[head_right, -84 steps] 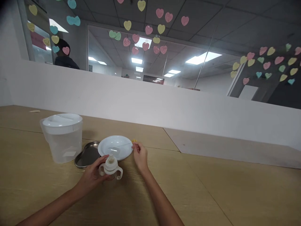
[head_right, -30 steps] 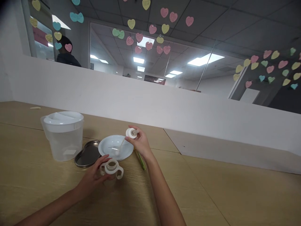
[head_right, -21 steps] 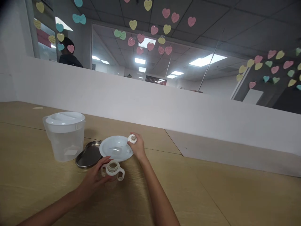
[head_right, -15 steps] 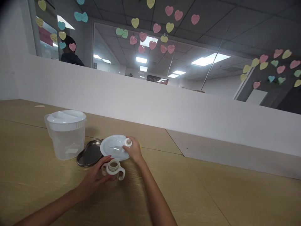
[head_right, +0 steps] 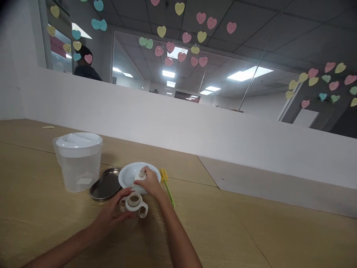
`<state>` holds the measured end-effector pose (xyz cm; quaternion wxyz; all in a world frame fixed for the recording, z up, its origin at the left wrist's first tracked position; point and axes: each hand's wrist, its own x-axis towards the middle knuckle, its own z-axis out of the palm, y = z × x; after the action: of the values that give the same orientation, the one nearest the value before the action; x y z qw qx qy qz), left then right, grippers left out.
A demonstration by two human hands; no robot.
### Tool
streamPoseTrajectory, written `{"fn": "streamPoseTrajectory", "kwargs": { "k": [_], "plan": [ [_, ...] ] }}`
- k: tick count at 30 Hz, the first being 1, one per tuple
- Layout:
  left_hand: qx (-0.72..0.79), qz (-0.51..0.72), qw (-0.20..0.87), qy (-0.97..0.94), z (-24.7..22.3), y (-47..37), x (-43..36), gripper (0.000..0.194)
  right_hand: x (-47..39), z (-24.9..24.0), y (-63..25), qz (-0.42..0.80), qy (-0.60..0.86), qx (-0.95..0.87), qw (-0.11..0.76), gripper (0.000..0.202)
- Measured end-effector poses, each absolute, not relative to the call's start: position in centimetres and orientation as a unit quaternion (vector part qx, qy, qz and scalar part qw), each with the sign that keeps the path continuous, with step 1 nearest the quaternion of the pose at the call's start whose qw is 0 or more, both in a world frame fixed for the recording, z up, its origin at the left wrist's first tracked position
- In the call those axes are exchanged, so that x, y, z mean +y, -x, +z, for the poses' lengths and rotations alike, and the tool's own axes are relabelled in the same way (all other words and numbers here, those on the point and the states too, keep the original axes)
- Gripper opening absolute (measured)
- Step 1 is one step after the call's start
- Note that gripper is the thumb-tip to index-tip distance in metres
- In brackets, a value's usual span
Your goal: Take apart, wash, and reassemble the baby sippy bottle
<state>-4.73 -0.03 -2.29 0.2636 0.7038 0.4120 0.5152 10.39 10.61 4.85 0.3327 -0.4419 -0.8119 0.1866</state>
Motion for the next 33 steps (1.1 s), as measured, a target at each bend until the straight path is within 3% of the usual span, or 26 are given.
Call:
{"fn": "streamPoseTrajectory", "kwargs": {
  "k": [11, 19, 25, 30, 33],
  "plan": [
    [0.417, 0.509, 0.254, -0.709, -2.7, 4.8, 0.0, 0.052, 10.4, 6.7, -11.3, 0.102, 0.417, -0.812, 0.395, 0.033],
    [0.417, 0.498, 0.239, -0.722, -3.0, 5.0, 0.2, 0.051, 10.9, 5.7, -11.9, 0.028, 0.472, -0.820, 0.322, 0.037],
    [0.412, 0.496, 0.251, -0.722, -2.6, 4.9, 0.0, 0.051, 11.0, 5.4, -12.3, 0.016, 0.429, -0.854, 0.294, 0.025],
    [0.409, 0.502, 0.252, -0.719, -2.7, 4.8, 0.0, 0.054, 11.1, 5.3, -12.4, 0.024, 0.409, -0.871, 0.273, 0.030],
    [0.413, 0.503, 0.249, -0.717, -2.7, 4.8, 0.0, 0.055, 11.0, 5.1, -12.4, 0.029, 0.396, -0.879, 0.263, 0.042]
  ]
}}
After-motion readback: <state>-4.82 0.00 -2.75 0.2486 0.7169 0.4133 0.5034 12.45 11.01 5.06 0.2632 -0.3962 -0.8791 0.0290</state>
